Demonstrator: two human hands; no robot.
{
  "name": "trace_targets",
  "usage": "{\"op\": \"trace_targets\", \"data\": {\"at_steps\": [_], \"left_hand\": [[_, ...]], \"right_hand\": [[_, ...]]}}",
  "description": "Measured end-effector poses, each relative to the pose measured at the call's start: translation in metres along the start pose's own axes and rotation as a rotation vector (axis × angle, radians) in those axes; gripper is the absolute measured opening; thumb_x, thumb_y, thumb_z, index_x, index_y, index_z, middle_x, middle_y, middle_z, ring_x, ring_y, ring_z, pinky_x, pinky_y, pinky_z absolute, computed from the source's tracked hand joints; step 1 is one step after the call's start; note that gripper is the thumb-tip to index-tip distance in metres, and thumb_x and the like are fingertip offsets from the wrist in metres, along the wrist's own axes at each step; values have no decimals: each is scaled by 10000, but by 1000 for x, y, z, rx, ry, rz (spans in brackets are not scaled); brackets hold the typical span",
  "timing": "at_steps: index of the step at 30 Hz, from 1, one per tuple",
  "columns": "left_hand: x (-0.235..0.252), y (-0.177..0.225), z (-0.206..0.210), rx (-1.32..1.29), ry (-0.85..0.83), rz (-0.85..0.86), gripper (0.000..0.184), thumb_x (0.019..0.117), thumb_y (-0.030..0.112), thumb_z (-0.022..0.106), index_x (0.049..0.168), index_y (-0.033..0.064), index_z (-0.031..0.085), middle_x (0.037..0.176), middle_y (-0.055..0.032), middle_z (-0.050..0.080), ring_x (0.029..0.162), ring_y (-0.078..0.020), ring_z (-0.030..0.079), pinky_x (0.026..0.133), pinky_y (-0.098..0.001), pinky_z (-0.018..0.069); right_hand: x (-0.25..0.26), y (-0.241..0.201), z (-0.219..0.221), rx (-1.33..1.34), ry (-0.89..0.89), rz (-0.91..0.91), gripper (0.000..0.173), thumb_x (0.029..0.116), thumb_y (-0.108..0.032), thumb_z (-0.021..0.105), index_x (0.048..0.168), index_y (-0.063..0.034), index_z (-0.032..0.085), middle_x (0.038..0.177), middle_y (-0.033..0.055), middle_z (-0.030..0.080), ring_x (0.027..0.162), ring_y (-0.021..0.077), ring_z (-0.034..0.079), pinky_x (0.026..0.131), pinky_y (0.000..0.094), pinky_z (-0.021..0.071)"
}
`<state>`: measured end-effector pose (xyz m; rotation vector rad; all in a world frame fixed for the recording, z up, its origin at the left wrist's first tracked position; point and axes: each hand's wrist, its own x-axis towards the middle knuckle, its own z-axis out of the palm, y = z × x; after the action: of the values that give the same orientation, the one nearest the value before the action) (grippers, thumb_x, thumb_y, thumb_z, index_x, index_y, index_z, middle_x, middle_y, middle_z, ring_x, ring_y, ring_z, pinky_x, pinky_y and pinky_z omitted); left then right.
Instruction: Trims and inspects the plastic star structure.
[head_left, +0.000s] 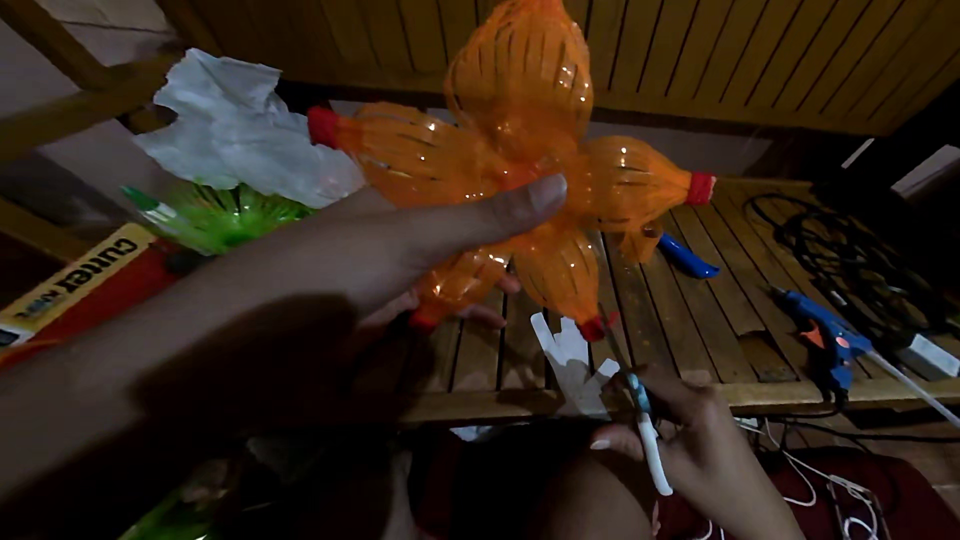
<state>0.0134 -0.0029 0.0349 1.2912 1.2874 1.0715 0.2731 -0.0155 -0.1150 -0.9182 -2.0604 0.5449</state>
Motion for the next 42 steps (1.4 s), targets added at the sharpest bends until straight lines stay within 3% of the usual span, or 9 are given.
{"op": "trace_targets", "data": {"at_steps": [11,19,23,26,28,31,36,39,42], "left_hand": [[-1,2,-3,10,46,-57,394,966,484,637,1262,225,613,1055,-23,727,848,-212,755,632,-400,658],[1,0,-7,47,52,-42,384,967,503,628,1250,243,618,1058,-10,731,874,-211,755,646,-413,659],[3,-2,-10,50,54,-54,399,953,504,650,1251,242,621,1064,-23,730,880,-227,757,638,-431,657],[2,-2,-11,53,67,-75,409,945,492,666,1260,237,612,1049,-18,727,860,-214,756,629,-416,657],[2,-3,-11,63,58,-67,376,952,504,656,1227,249,621,1010,2,728,820,-186,751,608,-381,650],[1,-4,-14,71,37,-66,381,964,513,637,1237,250,613,1034,-8,718,843,-196,750,624,-382,652],[-2,-3,-13,73,83,-60,351,988,475,614,1233,223,621,1029,-21,730,841,-207,757,613,-382,654],[-2,-4,-16,63,54,-35,343,983,478,624,1209,220,642,1016,-26,733,830,-209,759,598,-389,655],[1,-7,-19,63,13,-9,338,987,467,628,1215,218,620,1039,-21,722,840,-196,758,589,-383,655]], "right_hand": [[-3,-2,2,-183,82,-16,440,932,-486,668,932,-49,711,666,24,631,583,27,554,567,161,462],[-3,-2,1,-322,142,-50,362,922,-425,680,864,-68,698,616,19,593,540,55,522,523,181,429],[-4,-3,-1,-366,151,-49,259,890,-325,679,861,-70,707,619,27,603,542,76,541,523,189,437],[-6,-3,-2,-246,120,16,362,915,-419,680,885,-60,713,636,12,625,546,20,539,523,157,440],[-6,-5,-5,3,49,125,468,914,-537,679,905,-69,698,638,-79,573,540,-99,453,497,85,381],[-6,-2,-7,259,-41,187,503,906,-607,648,922,-105,674,679,-152,554,587,-161,460,521,50,390],[-7,3,-8,341,-155,191,604,898,-673,609,1010,-83,670,755,-130,584,641,-145,492,549,60,412],[-8,3,-7,225,-165,184,568,892,-651,643,983,-92,676,690,-102,562,587,-115,470,521,82,396],[-8,-5,-3,-7,-102,120,607,885,-659,642,956,-58,696,647,-30,570,545,-21,483,499,151,415]]}}
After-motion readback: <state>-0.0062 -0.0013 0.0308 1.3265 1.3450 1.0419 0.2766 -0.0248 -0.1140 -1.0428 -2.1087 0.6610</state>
